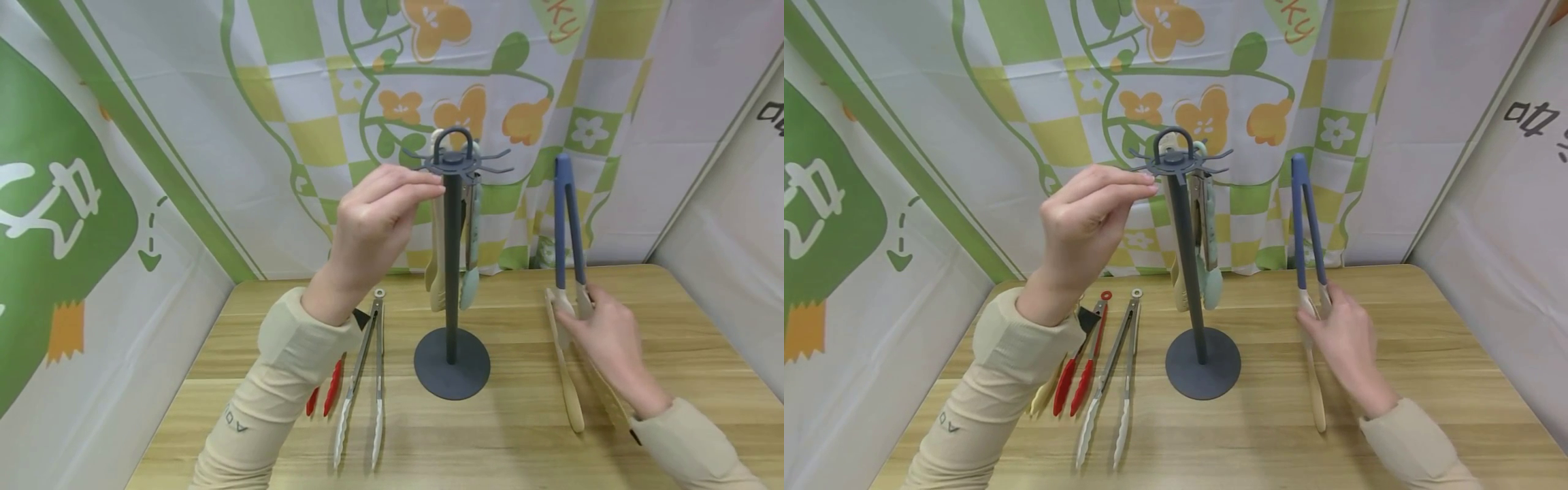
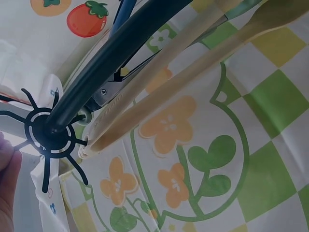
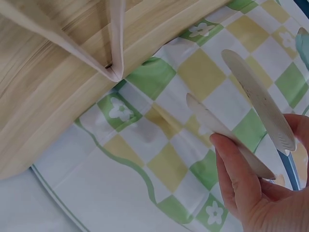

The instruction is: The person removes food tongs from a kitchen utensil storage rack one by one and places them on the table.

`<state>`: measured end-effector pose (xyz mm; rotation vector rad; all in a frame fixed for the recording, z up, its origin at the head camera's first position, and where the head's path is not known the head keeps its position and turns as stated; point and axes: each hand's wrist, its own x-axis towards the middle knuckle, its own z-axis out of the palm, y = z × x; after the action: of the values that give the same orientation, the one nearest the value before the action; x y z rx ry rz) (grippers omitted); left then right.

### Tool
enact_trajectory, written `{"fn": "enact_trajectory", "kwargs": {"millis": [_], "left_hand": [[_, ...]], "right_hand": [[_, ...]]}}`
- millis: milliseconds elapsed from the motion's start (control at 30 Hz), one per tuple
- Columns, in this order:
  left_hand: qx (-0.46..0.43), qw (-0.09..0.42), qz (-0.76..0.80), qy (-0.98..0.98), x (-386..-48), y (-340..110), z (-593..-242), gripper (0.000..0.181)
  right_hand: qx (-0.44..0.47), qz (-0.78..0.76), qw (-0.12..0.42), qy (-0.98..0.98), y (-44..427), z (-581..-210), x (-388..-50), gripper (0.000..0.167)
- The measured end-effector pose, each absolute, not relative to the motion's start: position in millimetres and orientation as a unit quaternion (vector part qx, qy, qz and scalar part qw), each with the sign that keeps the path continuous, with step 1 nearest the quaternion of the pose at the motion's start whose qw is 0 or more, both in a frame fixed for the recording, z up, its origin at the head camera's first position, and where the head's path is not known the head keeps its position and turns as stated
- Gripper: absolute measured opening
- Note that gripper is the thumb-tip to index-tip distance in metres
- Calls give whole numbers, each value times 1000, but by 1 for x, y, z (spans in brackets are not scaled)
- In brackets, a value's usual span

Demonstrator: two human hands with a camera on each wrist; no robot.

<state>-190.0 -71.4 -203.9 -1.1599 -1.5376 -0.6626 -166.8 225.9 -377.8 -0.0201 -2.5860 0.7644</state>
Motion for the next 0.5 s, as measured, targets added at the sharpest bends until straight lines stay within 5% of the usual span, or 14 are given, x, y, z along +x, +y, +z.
{"fn": "enact_trajectory", "kwargs": {"millis": [500], "left_hand": [[-485, 520, -293, -639, -191, -73, -204, 23]], "right_hand": [[-13, 260, 189, -947, 242, -377, -162, 69]]}}
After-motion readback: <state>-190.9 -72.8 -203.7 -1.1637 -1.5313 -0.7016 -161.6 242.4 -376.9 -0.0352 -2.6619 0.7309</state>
